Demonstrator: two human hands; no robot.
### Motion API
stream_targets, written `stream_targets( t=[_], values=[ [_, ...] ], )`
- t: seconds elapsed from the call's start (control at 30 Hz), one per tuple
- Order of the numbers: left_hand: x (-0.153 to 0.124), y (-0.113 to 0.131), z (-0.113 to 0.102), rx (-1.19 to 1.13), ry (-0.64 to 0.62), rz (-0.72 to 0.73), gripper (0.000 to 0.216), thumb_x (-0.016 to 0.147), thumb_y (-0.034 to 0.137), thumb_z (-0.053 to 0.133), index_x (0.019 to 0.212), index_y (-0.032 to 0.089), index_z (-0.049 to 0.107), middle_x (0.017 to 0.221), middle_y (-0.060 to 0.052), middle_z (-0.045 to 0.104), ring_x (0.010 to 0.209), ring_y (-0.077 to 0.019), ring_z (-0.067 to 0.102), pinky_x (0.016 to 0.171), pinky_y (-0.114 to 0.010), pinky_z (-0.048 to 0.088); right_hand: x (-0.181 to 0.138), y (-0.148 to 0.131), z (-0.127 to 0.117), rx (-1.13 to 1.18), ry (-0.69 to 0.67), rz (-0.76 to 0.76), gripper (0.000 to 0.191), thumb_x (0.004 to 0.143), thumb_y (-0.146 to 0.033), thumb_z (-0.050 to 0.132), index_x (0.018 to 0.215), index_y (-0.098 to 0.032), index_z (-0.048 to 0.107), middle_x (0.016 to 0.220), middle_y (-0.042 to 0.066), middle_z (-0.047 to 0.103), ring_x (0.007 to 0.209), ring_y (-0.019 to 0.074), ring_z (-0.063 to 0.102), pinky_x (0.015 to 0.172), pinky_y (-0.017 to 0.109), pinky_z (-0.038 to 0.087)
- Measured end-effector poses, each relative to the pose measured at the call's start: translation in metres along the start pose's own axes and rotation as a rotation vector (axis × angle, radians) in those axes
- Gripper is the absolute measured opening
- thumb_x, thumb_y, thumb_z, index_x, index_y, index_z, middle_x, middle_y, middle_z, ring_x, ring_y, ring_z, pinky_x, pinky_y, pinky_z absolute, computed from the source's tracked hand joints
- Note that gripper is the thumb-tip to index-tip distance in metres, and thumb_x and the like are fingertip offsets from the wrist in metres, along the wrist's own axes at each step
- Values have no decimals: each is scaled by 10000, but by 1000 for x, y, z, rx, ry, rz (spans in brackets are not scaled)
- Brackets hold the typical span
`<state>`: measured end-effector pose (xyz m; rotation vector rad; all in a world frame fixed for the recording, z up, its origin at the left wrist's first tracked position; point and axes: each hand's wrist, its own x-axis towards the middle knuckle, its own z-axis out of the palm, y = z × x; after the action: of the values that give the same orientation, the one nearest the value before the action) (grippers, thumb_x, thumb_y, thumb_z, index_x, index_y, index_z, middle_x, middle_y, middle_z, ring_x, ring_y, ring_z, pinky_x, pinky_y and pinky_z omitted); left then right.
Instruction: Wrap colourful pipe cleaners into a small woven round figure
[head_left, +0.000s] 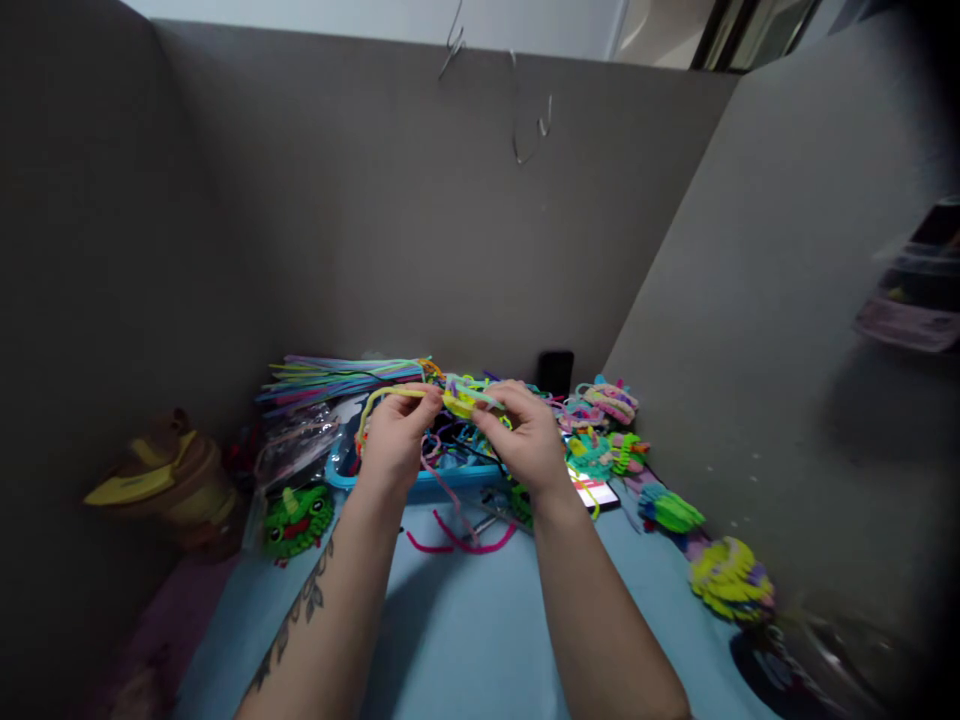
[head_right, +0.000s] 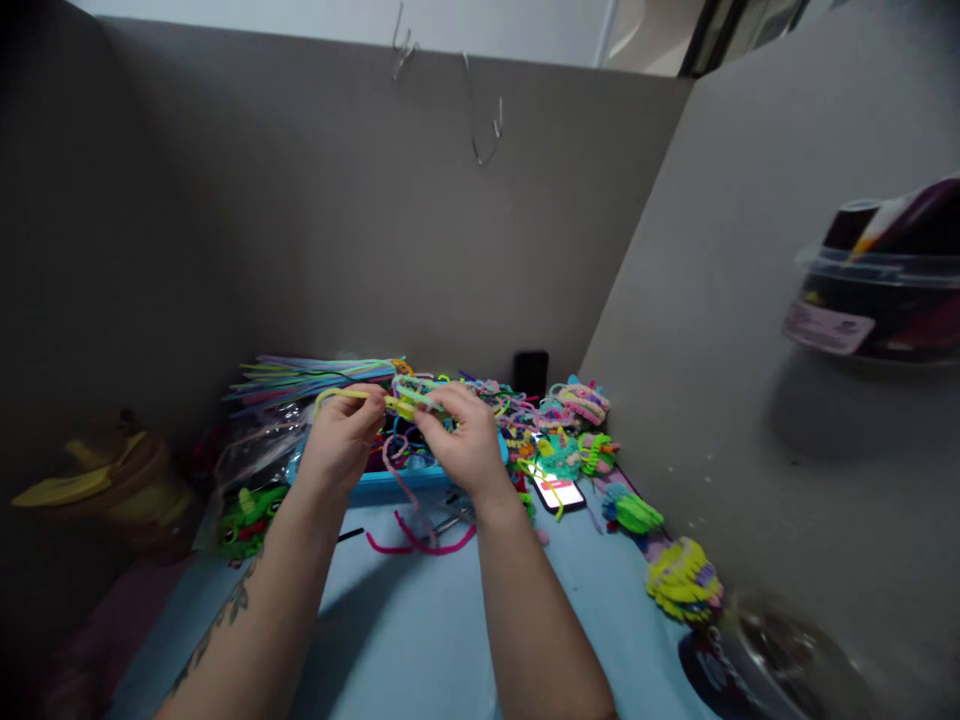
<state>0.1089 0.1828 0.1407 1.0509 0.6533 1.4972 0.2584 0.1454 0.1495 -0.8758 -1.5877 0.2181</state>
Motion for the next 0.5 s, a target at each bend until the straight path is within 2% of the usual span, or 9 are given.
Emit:
stream_targets(
  t=[0.2,0.33,0.4,0.5],
  values=[
    [-2,13,0,-53,-80,-170,344,507,321,874,716,130,679,696,5,649,645,-83,570,614,-186,436,-1,9,-6,224,-78,51,85,780,-146,650,751,-224,634,831,2,584,836,157,559,783,299,441],
    [-4,18,-3,-19,-120,-219,303,537,304,863,692,138,663,679,18,637,579,-63,558,486,-147,393,-1,9,-7,318,-69,72,82,764,-155,661,746,-231,637,878,7,555,872,159,552,797,300,440],
    [-5,19,-4,2,-124,-236,292,556,305,854,696,144,655,651,22,631,568,-72,576,457,-143,387,-1,10,-8,328,-54,90,74,760,-166,657,735,-229,629,886,10,547,889,166,553,808,304,443],
    [-5,17,-3,18,-95,-185,297,564,306,847,707,143,645,653,11,658,580,-89,610,531,-171,465,-1,15,-10,311,-48,125,41,769,-197,639,753,-225,615,936,25,555,955,186,561,852,323,452]
  ],
)
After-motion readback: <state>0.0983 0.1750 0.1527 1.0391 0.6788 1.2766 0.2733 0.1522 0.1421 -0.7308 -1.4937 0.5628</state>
